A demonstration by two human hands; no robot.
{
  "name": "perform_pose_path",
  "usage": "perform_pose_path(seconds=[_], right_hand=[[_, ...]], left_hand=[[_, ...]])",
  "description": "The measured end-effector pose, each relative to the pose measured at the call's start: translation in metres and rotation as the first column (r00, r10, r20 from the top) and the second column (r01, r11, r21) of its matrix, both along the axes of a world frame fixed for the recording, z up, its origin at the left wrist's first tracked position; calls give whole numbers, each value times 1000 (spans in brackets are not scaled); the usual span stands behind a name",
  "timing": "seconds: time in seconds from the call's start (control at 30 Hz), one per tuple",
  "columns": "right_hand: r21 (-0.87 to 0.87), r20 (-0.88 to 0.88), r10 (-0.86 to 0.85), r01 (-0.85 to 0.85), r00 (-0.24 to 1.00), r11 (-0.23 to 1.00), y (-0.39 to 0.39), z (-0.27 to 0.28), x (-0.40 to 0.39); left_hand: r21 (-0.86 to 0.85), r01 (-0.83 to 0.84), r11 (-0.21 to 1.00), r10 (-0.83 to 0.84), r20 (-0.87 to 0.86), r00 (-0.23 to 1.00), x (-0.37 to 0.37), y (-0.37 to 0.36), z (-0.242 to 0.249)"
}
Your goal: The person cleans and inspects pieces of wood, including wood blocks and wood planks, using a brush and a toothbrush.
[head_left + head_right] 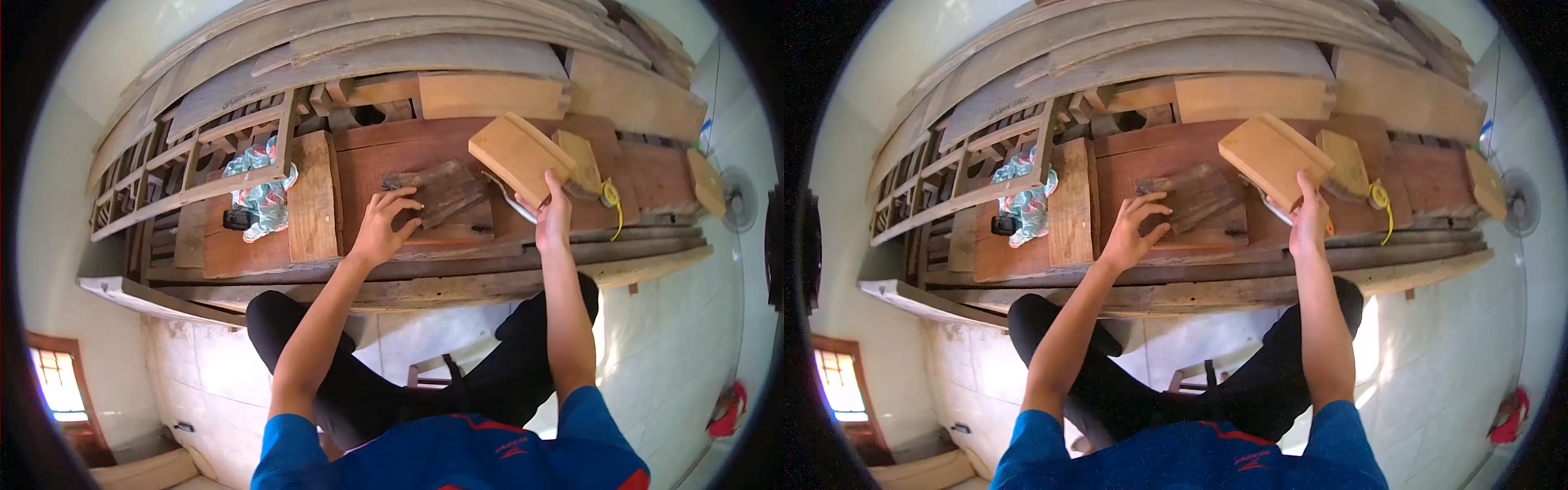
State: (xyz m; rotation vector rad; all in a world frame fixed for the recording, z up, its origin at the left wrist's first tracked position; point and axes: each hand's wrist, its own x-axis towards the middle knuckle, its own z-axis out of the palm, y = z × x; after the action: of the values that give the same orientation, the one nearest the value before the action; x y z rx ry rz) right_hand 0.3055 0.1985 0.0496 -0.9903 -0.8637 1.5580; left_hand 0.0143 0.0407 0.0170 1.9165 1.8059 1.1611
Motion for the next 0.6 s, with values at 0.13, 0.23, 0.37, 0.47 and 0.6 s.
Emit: perform_pose_path(seconds=[0.13,0.23,0.37,0.47,0.6], right_hand=[[-33,27,3,-2,1000,999,1,-6,6],[3,21,29,-29,999,1000,-3,-1,-1],[32,29,24,-25,999,999,-10,7,-6],[12,51,22,-23,998,1000,-10,-1,-6],[-34,-1,44,-44,999,998,-9,-2,-9]], left_hand=[[-5,-19,1000,20,60,998,8,8,-3],[-23,-26,999,28,73,997,11,10,-5],[-29,-18,999,20,87,996,11,9,-6],[-48,8,999,-4,76,997,9,11,-4],[-49,-13,999,17,71,997,11,9,-3]])
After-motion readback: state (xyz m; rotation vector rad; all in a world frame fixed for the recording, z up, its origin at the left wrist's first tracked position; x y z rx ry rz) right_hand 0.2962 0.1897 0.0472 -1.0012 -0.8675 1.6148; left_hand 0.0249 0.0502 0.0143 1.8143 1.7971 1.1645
